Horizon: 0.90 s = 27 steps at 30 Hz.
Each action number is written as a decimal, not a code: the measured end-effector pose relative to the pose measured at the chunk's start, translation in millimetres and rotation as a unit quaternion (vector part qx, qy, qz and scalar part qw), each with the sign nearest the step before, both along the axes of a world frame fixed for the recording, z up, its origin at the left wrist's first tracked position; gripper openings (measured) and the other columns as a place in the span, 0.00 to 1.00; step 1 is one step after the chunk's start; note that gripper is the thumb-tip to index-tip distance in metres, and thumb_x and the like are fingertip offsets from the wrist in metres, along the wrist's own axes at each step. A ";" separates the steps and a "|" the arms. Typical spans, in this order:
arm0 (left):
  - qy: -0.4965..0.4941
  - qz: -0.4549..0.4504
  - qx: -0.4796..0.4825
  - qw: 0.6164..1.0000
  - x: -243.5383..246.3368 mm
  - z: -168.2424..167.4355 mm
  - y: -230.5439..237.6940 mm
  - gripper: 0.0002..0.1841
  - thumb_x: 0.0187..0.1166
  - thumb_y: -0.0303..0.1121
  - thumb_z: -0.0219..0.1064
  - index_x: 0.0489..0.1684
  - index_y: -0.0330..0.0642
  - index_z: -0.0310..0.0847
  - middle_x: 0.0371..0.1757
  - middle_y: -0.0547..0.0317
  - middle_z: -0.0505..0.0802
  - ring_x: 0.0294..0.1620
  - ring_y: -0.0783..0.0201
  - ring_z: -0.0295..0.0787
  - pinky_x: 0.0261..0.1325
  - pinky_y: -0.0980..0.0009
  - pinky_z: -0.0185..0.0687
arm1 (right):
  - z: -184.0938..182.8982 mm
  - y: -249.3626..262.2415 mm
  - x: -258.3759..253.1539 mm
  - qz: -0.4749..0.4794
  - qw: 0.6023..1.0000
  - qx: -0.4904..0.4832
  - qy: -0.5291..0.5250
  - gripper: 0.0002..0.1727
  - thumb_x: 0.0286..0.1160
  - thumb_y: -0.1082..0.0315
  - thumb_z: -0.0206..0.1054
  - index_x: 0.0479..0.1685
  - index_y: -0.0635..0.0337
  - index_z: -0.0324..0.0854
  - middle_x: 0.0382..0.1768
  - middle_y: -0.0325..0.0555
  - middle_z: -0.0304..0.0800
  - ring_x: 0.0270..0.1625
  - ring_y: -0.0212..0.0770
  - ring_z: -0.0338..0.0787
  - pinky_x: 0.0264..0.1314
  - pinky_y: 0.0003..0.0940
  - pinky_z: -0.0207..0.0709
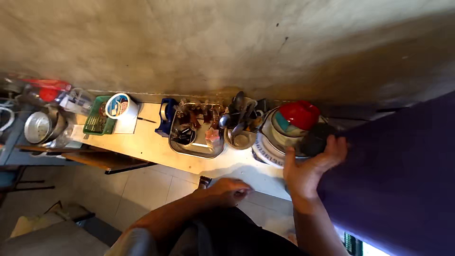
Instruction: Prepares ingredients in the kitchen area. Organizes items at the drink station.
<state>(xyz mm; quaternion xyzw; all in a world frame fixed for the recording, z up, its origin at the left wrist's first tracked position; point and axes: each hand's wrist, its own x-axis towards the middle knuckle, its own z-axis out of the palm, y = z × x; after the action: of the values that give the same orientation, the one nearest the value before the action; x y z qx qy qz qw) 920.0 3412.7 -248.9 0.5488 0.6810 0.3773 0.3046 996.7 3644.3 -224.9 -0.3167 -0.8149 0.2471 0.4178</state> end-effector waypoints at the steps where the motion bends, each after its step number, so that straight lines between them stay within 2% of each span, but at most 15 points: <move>1: -0.062 0.019 -0.080 0.995 2.0 -9.5 -28.6 0.15 0.88 0.34 0.62 0.61 0.36 0.88 0.56 0.48 0.96 0.59 0.57 0.94 0.70 0.55 0.84 | -2.5 -10.4 -0.5 0.022 0.999 0.023 0.013 0.42 0.71 0.61 0.75 0.78 0.82 0.63 0.80 0.91 0.57 0.87 0.82 0.55 0.92 0.62 0.52; 3: -0.157 0.079 -0.230 0.957 5.7 -28.7 -84.1 0.19 0.89 0.40 0.61 0.66 0.36 0.86 0.61 0.46 0.94 0.64 0.55 0.90 0.75 0.52 0.79 | -10.3 -29.6 -1.0 0.071 0.997 0.030 0.024 0.32 0.75 0.61 0.73 0.72 0.74 0.72 0.77 0.86 0.64 0.87 0.75 0.60 0.90 0.59 0.57; 4: -0.173 0.108 -0.300 0.932 7.4 -35.4 -110.2 0.20 0.89 0.42 0.61 0.69 0.38 0.84 0.63 0.46 0.93 0.67 0.54 0.89 0.77 0.51 0.78 | -14.7 -35.9 -2.5 0.083 0.996 0.028 0.015 0.28 0.76 0.61 0.72 0.69 0.70 0.76 0.75 0.82 0.68 0.85 0.73 0.63 0.89 0.58 0.59; 6: -0.155 0.128 -0.408 0.890 10.6 -44.9 -148.2 0.22 0.90 0.43 0.57 0.74 0.39 0.81 0.68 0.45 0.91 0.71 0.51 0.87 0.80 0.49 0.75 | -19.7 -31.8 -6.5 0.056 0.998 0.021 -0.015 0.24 0.76 0.61 0.71 0.64 0.71 0.80 0.73 0.82 0.71 0.82 0.76 0.67 0.85 0.61 0.62; 8: -0.145 0.126 -0.465 0.864 10.7 -51.7 -171.8 0.23 0.91 0.42 0.55 0.78 0.40 0.77 0.72 0.44 0.88 0.75 0.49 0.83 0.82 0.48 0.71 | -16.0 -16.0 -15.0 -0.005 0.999 0.015 -0.039 0.21 0.75 0.61 0.71 0.56 0.71 0.83 0.74 0.81 0.71 0.80 0.78 0.68 0.84 0.65 0.62; 9: -0.156 0.131 -0.467 0.860 9.3 -54.7 -179.4 0.24 0.91 0.42 0.56 0.79 0.39 0.76 0.73 0.43 0.87 0.75 0.48 0.83 0.82 0.49 0.71 | -11.2 -7.4 -20.3 -0.034 0.997 0.013 -0.064 0.19 0.75 0.59 0.71 0.51 0.68 0.85 0.76 0.78 0.71 0.83 0.78 0.65 0.85 0.69 0.57; 11: -0.190 0.162 -0.444 0.861 9.4 -60.2 -188.8 0.24 0.90 0.41 0.58 0.80 0.38 0.74 0.74 0.42 0.86 0.74 0.49 0.84 0.80 0.52 0.75 | -3.2 6.4 -31.2 -0.070 0.984 0.012 -0.163 0.19 0.81 0.51 0.66 0.48 0.58 0.90 0.86 0.67 0.65 0.92 0.75 0.50 0.88 0.78 0.39; 13: -0.200 0.189 -0.424 0.863 7.8 -62.9 -193.3 0.25 0.90 0.41 0.58 0.81 0.38 0.74 0.74 0.41 0.85 0.74 0.49 0.84 0.80 0.52 0.76 | -4.2 14.4 -44.3 -0.086 0.962 -0.004 -0.258 0.23 0.83 0.44 0.61 0.52 0.51 0.92 0.95 0.57 0.49 0.96 0.71 0.34 0.86 0.85 0.24; 15: -0.166 0.187 -0.423 0.871 1.7 -65.5 -196.8 0.25 0.90 0.41 0.57 0.82 0.39 0.73 0.76 0.41 0.84 0.77 0.49 0.82 0.82 0.50 0.73 | -11.8 17.3 -59.7 -0.104 0.949 -0.010 -0.297 0.24 0.82 0.43 0.61 0.55 0.50 0.93 0.98 0.51 0.41 0.97 0.67 0.29 0.86 0.85 0.18; 18: -0.085 0.142 -0.439 0.883 -8.7 -65.8 -210.9 0.25 0.90 0.42 0.57 0.83 0.44 0.73 0.79 0.45 0.82 0.83 0.51 0.76 0.86 0.50 0.67 | -22.1 17.0 -74.3 -0.143 0.938 -0.015 -0.316 0.21 0.80 0.44 0.65 0.51 0.47 0.94 0.98 0.43 0.42 0.98 0.65 0.26 0.85 0.84 0.15; 20: -0.069 0.138 -0.439 0.885 -10.4 -66.9 -230.7 0.25 0.89 0.43 0.57 0.83 0.46 0.73 0.79 0.45 0.82 0.83 0.50 0.75 0.86 0.49 0.67 | -19.2 13.8 -79.0 -0.160 0.939 -0.033 -0.302 0.16 0.80 0.49 0.66 0.50 0.45 0.94 0.98 0.39 0.41 0.98 0.64 0.25 0.86 0.84 0.15; 22: -0.081 0.169 -0.434 0.881 -6.8 -69.0 -259.6 0.26 0.90 0.44 0.57 0.84 0.45 0.72 0.80 0.45 0.82 0.83 0.49 0.75 0.86 0.49 0.66 | -12.3 11.1 -81.0 -0.149 0.955 -0.044 -0.254 0.15 0.80 0.51 0.66 0.48 0.47 0.94 0.98 0.46 0.40 0.97 0.68 0.26 0.85 0.85 0.16; 25: -0.088 0.214 -0.453 0.861 -2.4 -79.4 -319.3 0.25 0.89 0.43 0.58 0.84 0.45 0.73 0.79 0.42 0.82 0.83 0.47 0.76 0.85 0.47 0.67 | 2.4 7.8 -81.1 -0.112 0.969 -0.086 -0.204 0.21 0.85 0.51 0.61 0.55 0.56 0.92 0.97 0.57 0.36 0.96 0.74 0.26 0.84 0.87 0.19; 27: -0.090 0.207 -0.496 0.839 4.7 -91.7 -361.3 0.26 0.89 0.44 0.58 0.85 0.47 0.72 0.79 0.42 0.82 0.81 0.44 0.77 0.83 0.43 0.70 | 16.5 4.1 -74.7 -0.099 0.966 -0.166 -0.169 0.20 0.85 0.52 0.62 0.57 0.57 0.91 0.98 0.56 0.35 0.96 0.70 0.27 0.88 0.80 0.22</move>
<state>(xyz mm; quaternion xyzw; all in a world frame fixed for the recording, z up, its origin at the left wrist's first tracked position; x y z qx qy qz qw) 924.7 3051.4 -340.6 0.1340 0.8444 0.0916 0.5106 922.1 3648.4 -208.3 -0.4980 -0.7857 0.2795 0.2378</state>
